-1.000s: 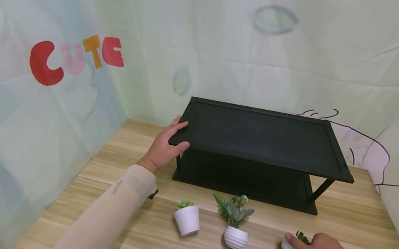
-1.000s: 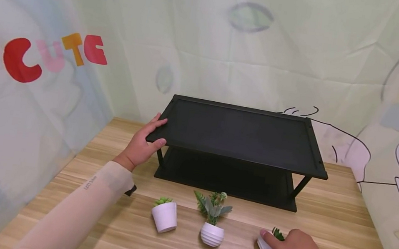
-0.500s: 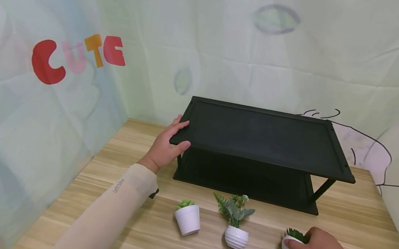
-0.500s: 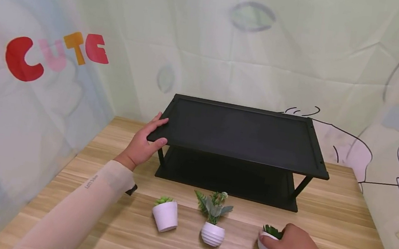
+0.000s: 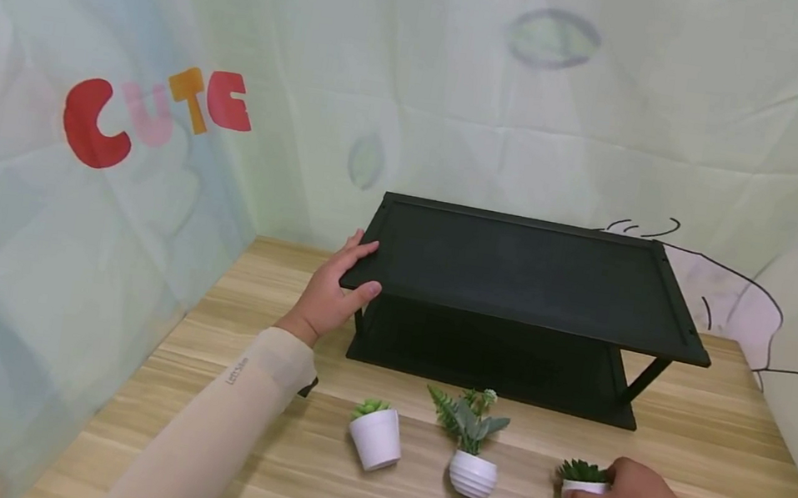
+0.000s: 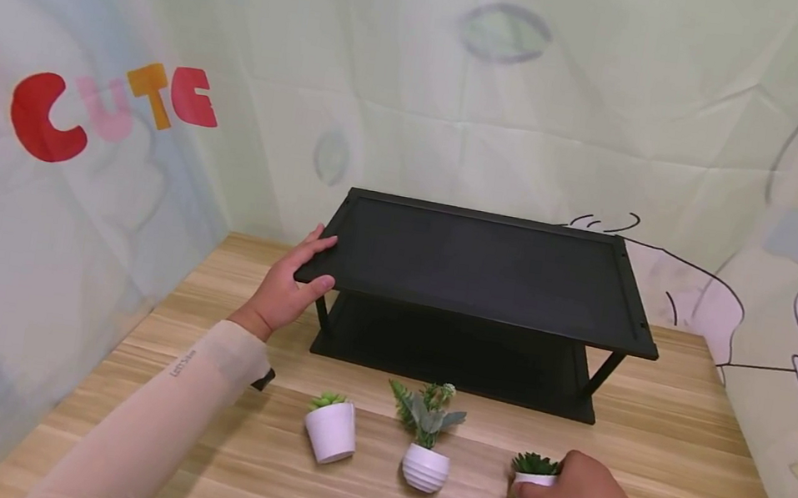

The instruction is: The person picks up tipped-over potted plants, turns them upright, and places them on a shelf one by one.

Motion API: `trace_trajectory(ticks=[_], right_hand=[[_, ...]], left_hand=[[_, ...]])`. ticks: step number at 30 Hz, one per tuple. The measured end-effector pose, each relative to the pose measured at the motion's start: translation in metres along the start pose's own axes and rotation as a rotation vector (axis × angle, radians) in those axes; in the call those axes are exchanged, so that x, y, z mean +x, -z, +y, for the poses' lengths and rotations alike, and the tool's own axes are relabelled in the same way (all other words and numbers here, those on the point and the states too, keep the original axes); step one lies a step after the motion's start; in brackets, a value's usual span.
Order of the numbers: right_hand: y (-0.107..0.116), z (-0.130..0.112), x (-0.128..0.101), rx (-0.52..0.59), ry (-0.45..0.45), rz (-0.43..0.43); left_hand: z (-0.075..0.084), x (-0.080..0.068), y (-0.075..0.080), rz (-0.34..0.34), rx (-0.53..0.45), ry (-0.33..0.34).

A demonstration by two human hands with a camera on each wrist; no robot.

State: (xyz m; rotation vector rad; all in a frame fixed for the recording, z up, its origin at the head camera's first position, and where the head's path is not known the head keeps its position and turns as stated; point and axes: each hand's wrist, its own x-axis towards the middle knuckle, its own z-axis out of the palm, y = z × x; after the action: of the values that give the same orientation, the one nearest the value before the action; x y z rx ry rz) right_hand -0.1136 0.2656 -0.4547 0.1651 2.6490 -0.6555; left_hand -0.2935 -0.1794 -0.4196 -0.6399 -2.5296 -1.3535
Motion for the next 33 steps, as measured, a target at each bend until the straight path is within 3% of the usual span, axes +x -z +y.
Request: trace_trajectory(ticks=[14, 20, 28, 33], right_hand=[[-0.002, 0.002, 0.001, 0.0, 0.0, -0.021], [0.001, -0.003, -0.002, 0.003, 0.041, 0.061], [0.01, -0.014, -0.004, 0.035, 0.033, 0.15], [0.013, -0.015, -0.007, 0.094, 0.087, 0.224]], left_hand=[[0.0, -0.001, -0.001, -0.003, -0.002, -0.002], [-0.001, -0.002, -0.002, -0.001, -0.005, -0.002], [0.0, -0.002, -0.001, 0.006, -0.002, -0.009], [-0.001, -0.001, -0.001, 0.004, -0.001, -0.006]])
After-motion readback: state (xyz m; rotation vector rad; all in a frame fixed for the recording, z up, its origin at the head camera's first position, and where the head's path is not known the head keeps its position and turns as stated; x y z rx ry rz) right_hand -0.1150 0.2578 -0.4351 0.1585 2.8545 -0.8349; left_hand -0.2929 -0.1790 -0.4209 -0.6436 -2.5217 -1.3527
